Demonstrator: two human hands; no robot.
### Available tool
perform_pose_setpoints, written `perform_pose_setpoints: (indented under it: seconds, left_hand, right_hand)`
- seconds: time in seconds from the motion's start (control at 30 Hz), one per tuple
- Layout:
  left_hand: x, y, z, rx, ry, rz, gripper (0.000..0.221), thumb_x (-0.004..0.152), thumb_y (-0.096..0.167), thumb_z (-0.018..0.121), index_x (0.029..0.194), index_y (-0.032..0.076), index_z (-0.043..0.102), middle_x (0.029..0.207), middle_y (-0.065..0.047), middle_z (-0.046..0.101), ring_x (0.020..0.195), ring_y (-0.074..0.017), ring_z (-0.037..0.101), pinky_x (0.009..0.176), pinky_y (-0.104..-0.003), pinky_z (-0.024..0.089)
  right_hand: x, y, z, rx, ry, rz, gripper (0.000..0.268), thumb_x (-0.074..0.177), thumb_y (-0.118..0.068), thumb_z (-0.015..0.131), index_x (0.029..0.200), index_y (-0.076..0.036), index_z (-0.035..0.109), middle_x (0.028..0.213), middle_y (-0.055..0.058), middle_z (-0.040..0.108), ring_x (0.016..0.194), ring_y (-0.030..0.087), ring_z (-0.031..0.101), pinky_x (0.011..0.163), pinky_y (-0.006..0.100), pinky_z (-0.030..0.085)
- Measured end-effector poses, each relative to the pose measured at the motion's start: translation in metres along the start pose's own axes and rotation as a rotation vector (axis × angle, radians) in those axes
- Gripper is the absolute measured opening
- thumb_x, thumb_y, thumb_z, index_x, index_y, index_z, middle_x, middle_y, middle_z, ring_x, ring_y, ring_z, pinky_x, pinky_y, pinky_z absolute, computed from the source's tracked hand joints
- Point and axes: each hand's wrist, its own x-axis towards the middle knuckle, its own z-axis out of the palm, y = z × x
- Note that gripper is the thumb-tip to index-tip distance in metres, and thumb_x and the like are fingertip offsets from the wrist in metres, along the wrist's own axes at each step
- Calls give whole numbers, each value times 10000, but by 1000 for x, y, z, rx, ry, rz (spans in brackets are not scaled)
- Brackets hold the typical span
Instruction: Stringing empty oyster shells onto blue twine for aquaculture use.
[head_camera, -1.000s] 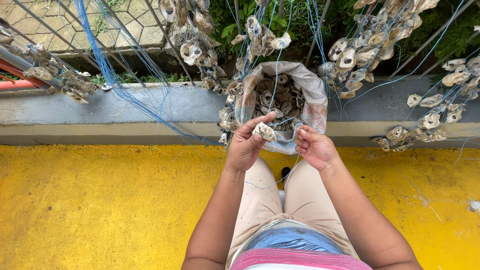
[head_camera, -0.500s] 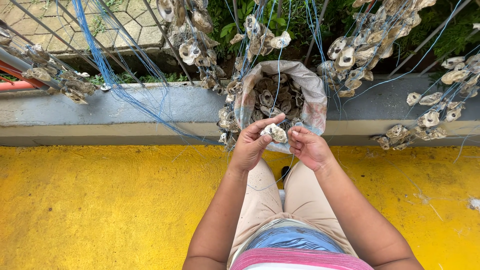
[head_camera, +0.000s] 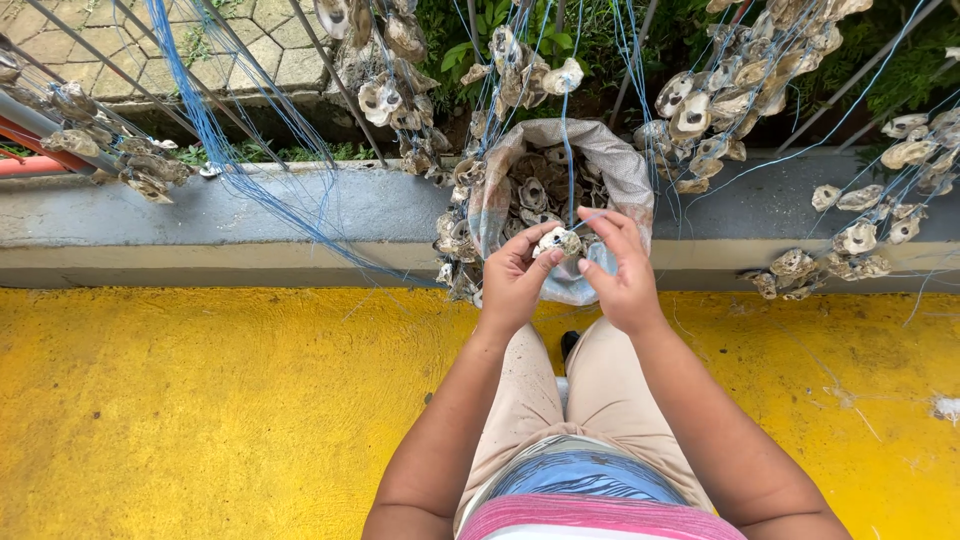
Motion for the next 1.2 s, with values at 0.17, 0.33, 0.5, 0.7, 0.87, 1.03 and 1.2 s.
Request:
perform_pose_setpoints:
  seconds: [0.17,0.33,0.5,0.7,0.87,1.03,1.2]
  left_hand:
    - [4,17,20,326,82,-8,364,968,59,683,1330,25,659,1146,-52,744,931,-65,685,821,-242,579]
    - [40,-21,-14,556,274,28,338,938,88,709,1273,54,694,1043,-39,775,880,-44,703,771,-236,582]
    - [66,-31,-46,649,482,136,343,928,81,717,1269,46,714,945,-53,771,714,-57,602,668,-228,506]
    - [48,-19,-28,832,364,73,302,932,73,719,1234,83,743,954,-88,731,710,-165,619,612,-318,489]
    - [34,-14,-7,957,204,449,315,897,35,723,1210,65,716,1067,-124,740,991,-281,683,880,-374,553]
    - [40,-10,2,913,187,470,310,901,27,711,1210,55,713,1057,-131,735,975,-299,688,866,-386,557]
    - [42,-17,8,681,178,144,343,873,47,732,1215,56,731,1012,-112,760,768,-158,712,690,-291,574]
  right_hand:
    - [10,-17,15,-281,36,-317,286,922,-8,651,1205,-40,686,1291,174,620,1271,341,565,1161,449,374]
    - [9,18,0,378,85,-228,147,1056,-56,573,1068,-23,716,885,97,650,863,237,611,938,436,462]
    - [3,109,-53,219,-22,563,225,1070,-122,584,1091,-8,776,654,16,505,531,134,390,523,331,349]
    - [-26,148,-68,-1028,23,252,292,963,-186,655,1212,-78,763,1080,184,725,1021,384,682,924,449,512]
    - [17,77,-29,-538,167,73,383,1004,-204,652,1340,-20,647,1096,136,748,1042,263,688,977,347,500]
    - [27,100,0,63,-8,416,315,953,-160,669,1206,22,714,766,36,686,654,108,617,614,274,524]
    - [15,133,-7,59,-8,383,152,1012,-121,696,1000,28,724,742,45,643,646,96,556,595,276,466]
